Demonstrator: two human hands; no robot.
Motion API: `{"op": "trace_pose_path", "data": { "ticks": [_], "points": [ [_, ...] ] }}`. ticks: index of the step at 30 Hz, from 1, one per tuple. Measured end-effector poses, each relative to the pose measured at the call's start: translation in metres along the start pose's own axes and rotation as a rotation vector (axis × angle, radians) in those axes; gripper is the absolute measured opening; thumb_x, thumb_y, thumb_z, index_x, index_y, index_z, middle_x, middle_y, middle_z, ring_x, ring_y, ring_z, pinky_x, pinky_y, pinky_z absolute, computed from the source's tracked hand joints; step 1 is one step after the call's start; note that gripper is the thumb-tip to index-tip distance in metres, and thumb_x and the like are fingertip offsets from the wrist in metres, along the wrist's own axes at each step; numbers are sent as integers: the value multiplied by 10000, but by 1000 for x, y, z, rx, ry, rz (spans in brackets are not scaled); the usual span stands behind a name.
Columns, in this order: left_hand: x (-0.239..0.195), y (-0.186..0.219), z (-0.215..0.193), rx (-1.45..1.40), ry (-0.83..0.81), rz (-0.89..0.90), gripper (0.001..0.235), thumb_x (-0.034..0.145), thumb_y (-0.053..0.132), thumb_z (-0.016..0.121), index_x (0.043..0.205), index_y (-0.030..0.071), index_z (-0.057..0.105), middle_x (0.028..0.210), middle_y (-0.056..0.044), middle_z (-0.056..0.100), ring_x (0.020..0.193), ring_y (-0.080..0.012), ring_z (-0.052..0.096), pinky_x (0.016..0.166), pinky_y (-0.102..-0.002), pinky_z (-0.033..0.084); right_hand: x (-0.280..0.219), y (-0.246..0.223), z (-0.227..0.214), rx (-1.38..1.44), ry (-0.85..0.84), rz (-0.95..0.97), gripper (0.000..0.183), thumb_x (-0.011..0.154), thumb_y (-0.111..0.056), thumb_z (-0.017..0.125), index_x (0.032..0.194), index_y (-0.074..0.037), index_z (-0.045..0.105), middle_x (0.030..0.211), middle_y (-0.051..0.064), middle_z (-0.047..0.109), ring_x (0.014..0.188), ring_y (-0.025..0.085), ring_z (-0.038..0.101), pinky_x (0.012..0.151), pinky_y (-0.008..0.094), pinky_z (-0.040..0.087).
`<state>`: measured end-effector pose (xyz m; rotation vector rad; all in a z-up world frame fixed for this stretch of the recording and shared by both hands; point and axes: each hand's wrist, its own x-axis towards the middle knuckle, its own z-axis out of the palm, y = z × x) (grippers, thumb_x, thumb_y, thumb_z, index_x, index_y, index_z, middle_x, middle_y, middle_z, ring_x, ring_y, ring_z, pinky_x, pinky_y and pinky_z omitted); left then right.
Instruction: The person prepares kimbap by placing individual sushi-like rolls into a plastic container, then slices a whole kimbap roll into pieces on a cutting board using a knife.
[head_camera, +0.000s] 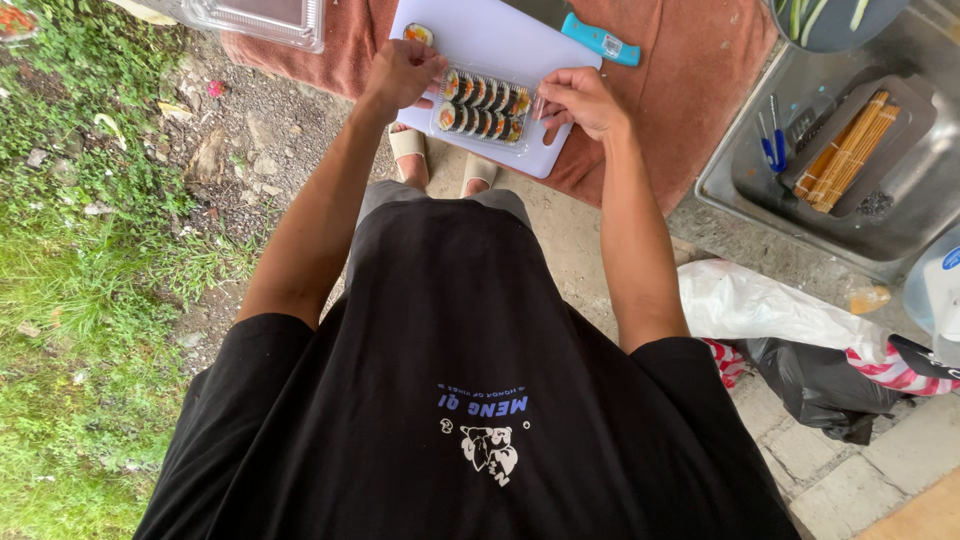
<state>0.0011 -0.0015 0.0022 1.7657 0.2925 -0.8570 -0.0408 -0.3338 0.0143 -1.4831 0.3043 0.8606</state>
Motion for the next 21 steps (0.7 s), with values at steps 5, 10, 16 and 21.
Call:
{"op": "trace_pose_path", "data": {
  "ticks": [5,10,16,21],
  "points": [
    [-2,-2,-1,-48,-7,7,262,988,277,650,1092,43,708,1010,-90,737,905,-171,754,680,-294,696,-7,-1,-3,218,-53,-19,186,1073,-173,685,1076,13,678,986,86,715,879,134,731,650,240,621],
    [-3,-5,-3,-38,-19,26,248,1004,279,645,1044,41,704,979,-81,726,900,-163,757,690,-304,651,-1,4,-2,146,46,-80,172,1018,-124,701,1076,37,714,953,115,728,850,170,757,640,240,615],
    [-1,-7,-7,-56,-25,51,237,1005,267,661,1035,36,706,953,-67,730,864,-139,757,675,-305,653,4,2,-6,94,-33,-96,181,1004,-128,700,1055,46,695,979,121,738,858,186,768,661,258,642],
    [1,-9,-7,-71,-38,58,237,1006,263,666,1036,30,704,952,-67,728,856,-137,755,669,-303,704,11,6,-7,66,-35,-107,157,1001,-102,688,1035,51,695,954,132,740,832,187,763,690,268,654]
  ]
}}
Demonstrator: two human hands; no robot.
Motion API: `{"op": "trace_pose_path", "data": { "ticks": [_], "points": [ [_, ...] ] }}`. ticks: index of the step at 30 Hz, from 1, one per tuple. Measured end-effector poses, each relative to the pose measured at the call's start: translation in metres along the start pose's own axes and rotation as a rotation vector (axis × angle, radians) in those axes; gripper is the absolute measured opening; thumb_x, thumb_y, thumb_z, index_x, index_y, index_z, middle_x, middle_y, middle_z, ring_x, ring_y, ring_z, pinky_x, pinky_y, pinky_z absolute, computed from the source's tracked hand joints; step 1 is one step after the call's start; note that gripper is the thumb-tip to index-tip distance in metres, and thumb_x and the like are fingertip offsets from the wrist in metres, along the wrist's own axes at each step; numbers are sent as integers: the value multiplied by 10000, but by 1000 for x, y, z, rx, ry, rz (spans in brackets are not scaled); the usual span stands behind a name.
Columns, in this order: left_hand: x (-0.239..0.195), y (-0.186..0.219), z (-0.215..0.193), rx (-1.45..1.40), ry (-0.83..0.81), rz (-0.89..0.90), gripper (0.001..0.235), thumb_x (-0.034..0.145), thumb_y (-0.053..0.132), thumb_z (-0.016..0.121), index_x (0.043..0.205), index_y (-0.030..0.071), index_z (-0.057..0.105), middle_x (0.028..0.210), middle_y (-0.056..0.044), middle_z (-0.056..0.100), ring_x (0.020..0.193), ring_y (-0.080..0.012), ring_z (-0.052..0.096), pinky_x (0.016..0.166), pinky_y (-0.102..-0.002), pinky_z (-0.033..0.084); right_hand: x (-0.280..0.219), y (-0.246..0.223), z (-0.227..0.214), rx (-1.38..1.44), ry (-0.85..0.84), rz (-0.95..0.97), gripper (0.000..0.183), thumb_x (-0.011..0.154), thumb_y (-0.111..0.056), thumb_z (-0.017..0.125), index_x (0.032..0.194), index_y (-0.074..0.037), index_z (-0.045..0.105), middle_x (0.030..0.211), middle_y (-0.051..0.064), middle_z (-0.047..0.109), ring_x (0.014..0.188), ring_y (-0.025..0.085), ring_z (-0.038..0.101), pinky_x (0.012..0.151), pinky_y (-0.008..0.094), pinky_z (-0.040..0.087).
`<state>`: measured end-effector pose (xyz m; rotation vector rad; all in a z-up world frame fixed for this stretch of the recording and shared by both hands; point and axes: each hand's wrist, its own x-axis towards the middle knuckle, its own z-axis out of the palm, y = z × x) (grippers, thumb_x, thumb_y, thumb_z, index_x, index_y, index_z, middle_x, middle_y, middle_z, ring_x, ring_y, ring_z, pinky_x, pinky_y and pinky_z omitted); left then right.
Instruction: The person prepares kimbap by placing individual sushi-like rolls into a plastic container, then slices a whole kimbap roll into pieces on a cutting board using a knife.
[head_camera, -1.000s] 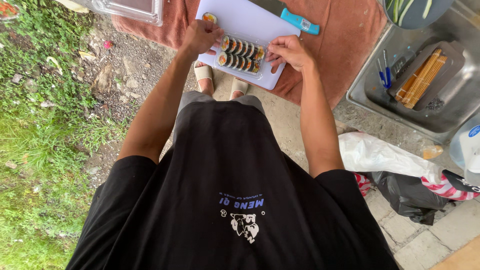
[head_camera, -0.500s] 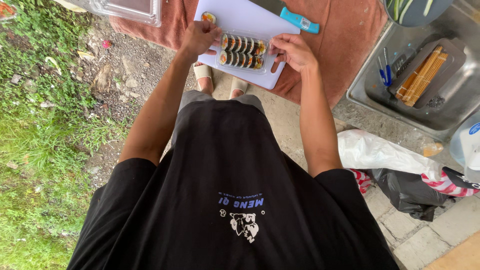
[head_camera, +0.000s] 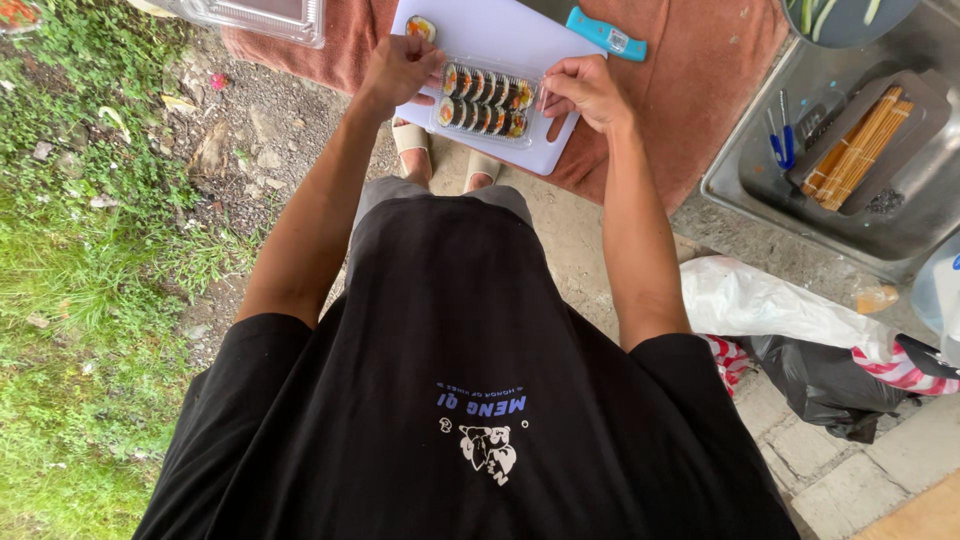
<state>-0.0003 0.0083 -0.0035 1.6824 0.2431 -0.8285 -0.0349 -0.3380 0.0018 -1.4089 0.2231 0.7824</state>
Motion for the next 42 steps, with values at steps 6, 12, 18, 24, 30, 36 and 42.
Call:
{"op": "trace_pose_path", "data": {
  "ticks": [6,12,18,24,30,36,42],
  "points": [
    [0,2,1,40,7,-16,233,998,279,655,1047,59,715,979,-70,738,876,-141,760,699,-312,655,-2,-3,13,42,87,-13,115,978,-107,672,999,3,697,878,97,721,756,157,735,637,264,639],
    [-7,10,-1,-34,-11,0,225,1008,276,655,1055,61,705,995,-68,746,913,-154,760,734,-324,705,-5,-6,23,431,126,67,148,968,-169,703,867,-99,621,785,-31,548,699,76,571,561,214,496],
    [-7,9,1,-5,-8,-8,216,1011,275,642,1030,66,695,971,-54,740,920,-141,763,732,-323,655,5,7,21,671,175,153,298,948,-163,756,779,-161,510,683,-85,376,569,29,361,456,190,307],
    [-4,4,3,-14,4,-9,222,1013,263,647,1018,45,690,960,-54,724,934,-152,761,733,-326,660,9,12,17,682,154,147,314,958,-154,733,773,-173,480,652,-89,330,515,37,301,427,205,248],
    [-4,4,4,-23,-4,5,230,1019,269,638,1044,47,696,970,-60,728,943,-158,761,736,-330,658,5,-3,22,578,130,137,193,949,-145,677,821,-149,533,649,-90,330,509,27,304,420,199,239],
    [0,2,4,9,1,-21,235,1013,258,643,1051,31,691,984,-84,724,935,-170,760,731,-336,658,-1,-21,15,313,66,147,159,982,-129,675,860,-97,577,651,-99,350,507,11,297,427,198,236],
    [-1,1,5,-20,18,-17,219,1000,265,671,1036,52,705,974,-57,735,909,-145,749,720,-321,707,4,-19,4,348,-71,139,150,1032,-122,674,907,-81,602,640,-101,337,511,7,278,437,185,228]
  ]
}}
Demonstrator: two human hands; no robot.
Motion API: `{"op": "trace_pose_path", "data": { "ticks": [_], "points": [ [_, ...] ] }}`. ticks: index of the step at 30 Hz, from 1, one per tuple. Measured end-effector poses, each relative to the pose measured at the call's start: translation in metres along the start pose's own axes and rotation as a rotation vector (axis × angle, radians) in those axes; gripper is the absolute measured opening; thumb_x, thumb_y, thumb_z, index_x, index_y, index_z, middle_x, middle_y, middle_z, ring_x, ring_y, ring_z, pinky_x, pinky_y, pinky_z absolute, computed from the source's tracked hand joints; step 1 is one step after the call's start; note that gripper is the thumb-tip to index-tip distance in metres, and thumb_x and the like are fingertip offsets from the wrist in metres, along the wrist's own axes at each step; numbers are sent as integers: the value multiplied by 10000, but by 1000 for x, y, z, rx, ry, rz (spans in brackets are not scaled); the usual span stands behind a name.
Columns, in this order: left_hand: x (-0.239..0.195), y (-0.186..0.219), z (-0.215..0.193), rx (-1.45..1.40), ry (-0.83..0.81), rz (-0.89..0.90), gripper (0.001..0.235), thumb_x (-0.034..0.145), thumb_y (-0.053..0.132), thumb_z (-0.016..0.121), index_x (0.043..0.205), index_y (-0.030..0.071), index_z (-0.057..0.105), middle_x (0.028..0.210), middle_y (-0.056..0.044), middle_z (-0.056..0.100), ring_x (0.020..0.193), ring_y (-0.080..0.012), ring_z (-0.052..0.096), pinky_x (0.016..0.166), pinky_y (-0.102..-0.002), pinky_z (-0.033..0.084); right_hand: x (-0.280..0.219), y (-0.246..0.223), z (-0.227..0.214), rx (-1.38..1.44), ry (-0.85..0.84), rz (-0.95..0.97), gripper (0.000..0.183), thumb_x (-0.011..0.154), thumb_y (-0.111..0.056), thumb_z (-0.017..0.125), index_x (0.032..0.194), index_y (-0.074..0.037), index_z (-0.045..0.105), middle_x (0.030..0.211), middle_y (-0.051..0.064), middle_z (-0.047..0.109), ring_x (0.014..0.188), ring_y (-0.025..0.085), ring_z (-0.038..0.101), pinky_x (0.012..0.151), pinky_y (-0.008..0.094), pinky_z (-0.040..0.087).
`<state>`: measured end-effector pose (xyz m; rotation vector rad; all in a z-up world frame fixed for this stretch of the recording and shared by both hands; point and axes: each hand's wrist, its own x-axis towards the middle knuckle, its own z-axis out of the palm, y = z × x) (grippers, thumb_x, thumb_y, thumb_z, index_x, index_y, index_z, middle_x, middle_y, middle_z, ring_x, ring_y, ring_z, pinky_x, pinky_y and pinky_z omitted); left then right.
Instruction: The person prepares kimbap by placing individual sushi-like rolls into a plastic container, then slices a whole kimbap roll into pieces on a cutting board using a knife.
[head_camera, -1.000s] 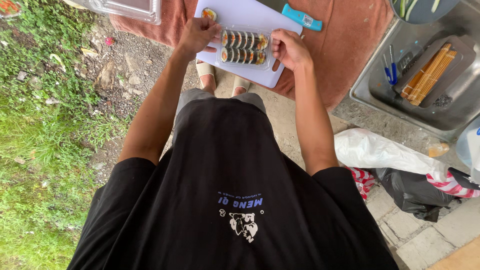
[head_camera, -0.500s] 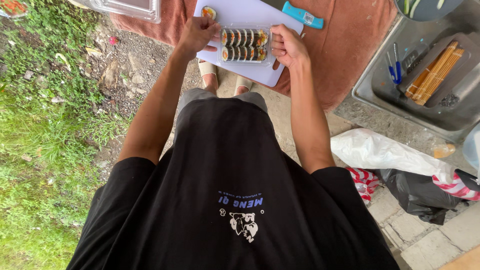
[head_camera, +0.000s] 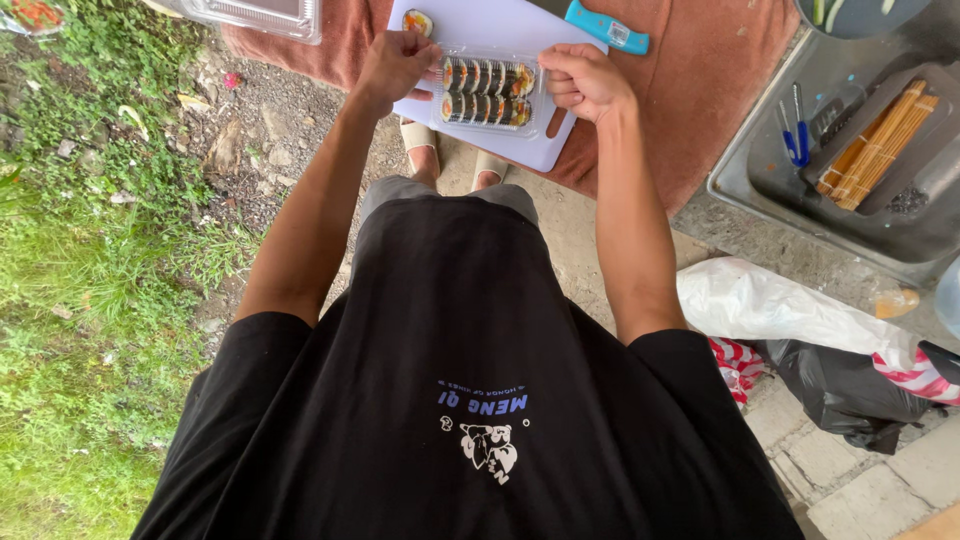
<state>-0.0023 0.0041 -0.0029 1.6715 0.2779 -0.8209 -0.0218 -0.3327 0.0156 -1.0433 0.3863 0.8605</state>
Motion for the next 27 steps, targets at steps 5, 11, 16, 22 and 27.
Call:
{"op": "trace_pose_path", "data": {
  "ticks": [5,11,16,22,27],
  "points": [
    [1,0,1,6,12,4,224,999,260,673,1047,44,709,961,-47,722,890,-138,737,715,-321,709,1,9,-7,60,-106,14,157,1071,-135,653,938,-74,598,667,-97,332,538,13,277,463,181,233],
    [2,-3,2,29,15,26,226,1010,268,665,1035,48,709,940,-39,725,880,-128,743,704,-313,705,-3,20,-6,47,-89,-15,152,1088,-141,614,959,-69,579,691,-89,344,552,19,289,470,189,240],
    [1,-5,2,48,14,41,248,1023,272,677,950,35,686,904,-43,699,870,-123,735,696,-312,707,-5,20,1,-301,145,-24,175,1061,-210,681,1004,-46,656,738,-88,471,588,3,358,465,178,270],
    [-4,-2,0,56,-4,56,202,1009,237,682,969,40,704,902,-29,702,861,-109,730,691,-308,679,-16,7,12,-688,245,-95,158,997,-149,736,1088,-20,736,903,26,713,754,67,657,514,207,506],
    [-1,-3,7,80,29,62,202,1002,219,683,1055,27,714,914,-41,705,830,-122,727,677,-302,651,-9,18,7,-621,230,-66,133,972,-95,719,1076,-12,708,940,68,751,829,116,733,565,218,553]
  ]
}}
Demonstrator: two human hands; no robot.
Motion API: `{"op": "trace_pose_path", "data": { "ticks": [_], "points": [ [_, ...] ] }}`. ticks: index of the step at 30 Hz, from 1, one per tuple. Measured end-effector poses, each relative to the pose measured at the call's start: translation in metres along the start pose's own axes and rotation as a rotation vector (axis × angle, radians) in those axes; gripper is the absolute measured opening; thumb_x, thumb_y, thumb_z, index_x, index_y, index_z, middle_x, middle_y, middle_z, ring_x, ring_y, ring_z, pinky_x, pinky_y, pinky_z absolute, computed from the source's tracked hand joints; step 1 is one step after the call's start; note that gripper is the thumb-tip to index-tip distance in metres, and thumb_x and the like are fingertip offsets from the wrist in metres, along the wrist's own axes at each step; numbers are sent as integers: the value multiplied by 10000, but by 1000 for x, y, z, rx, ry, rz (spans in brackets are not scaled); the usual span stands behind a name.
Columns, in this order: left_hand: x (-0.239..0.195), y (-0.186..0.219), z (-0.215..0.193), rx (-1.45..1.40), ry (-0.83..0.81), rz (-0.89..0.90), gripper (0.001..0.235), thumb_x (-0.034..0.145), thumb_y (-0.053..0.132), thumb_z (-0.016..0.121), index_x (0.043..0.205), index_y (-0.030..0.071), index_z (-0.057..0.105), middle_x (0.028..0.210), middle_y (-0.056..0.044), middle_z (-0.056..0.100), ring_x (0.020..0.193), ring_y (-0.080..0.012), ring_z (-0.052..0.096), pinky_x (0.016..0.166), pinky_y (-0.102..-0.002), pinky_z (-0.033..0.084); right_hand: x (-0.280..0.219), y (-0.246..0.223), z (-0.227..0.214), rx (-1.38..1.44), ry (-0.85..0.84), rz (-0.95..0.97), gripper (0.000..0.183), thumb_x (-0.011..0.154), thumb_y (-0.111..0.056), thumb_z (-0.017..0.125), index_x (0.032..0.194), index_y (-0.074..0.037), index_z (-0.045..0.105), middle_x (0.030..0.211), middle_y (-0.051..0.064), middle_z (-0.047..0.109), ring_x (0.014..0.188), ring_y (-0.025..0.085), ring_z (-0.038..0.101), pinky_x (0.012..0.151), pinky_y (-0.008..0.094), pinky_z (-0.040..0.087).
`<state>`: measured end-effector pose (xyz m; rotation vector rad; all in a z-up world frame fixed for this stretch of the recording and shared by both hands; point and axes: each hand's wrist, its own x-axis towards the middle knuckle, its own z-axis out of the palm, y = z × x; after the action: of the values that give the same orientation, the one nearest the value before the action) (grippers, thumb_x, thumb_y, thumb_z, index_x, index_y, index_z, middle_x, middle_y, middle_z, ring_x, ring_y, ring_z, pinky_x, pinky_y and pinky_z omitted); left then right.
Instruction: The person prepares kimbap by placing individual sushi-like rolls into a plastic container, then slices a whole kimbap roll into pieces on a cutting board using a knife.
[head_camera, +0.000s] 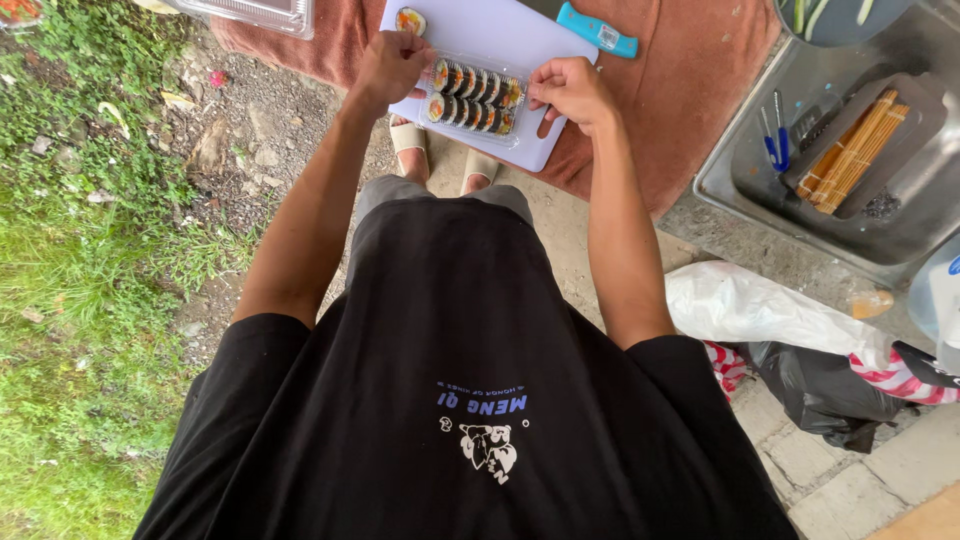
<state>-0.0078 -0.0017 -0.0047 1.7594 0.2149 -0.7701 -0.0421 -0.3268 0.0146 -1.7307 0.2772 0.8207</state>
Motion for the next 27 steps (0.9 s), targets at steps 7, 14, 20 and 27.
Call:
{"op": "trace_pose_path", "data": {
  "ticks": [7,14,20,27],
  "points": [
    [3,-7,2,29,46,-1,218,987,223,700,1035,12,725,859,-39,705,737,-119,705,624,-275,686,6,15,-1,95,-3,-21,134,980,-86,694,1077,6,702,965,69,750,859,145,747,586,240,584],
    [2,-4,1,86,35,-7,256,999,258,678,1056,13,723,806,-38,698,686,-119,710,598,-273,673,0,8,3,10,45,-33,179,1008,-149,672,1086,4,723,975,68,768,902,162,767,637,253,620],
    [3,-7,0,76,23,50,277,1006,265,669,1064,-2,718,818,-42,710,698,-127,718,593,-283,678,5,12,4,35,37,-51,187,1018,-173,672,1077,-2,719,963,77,754,881,162,769,634,262,621],
    [5,-3,0,114,42,8,323,1007,323,673,1047,5,716,821,-57,710,705,-140,724,597,-293,671,1,-4,4,18,27,15,210,1016,-217,680,1071,-18,721,1008,63,753,879,150,774,611,237,613]
  ]
}}
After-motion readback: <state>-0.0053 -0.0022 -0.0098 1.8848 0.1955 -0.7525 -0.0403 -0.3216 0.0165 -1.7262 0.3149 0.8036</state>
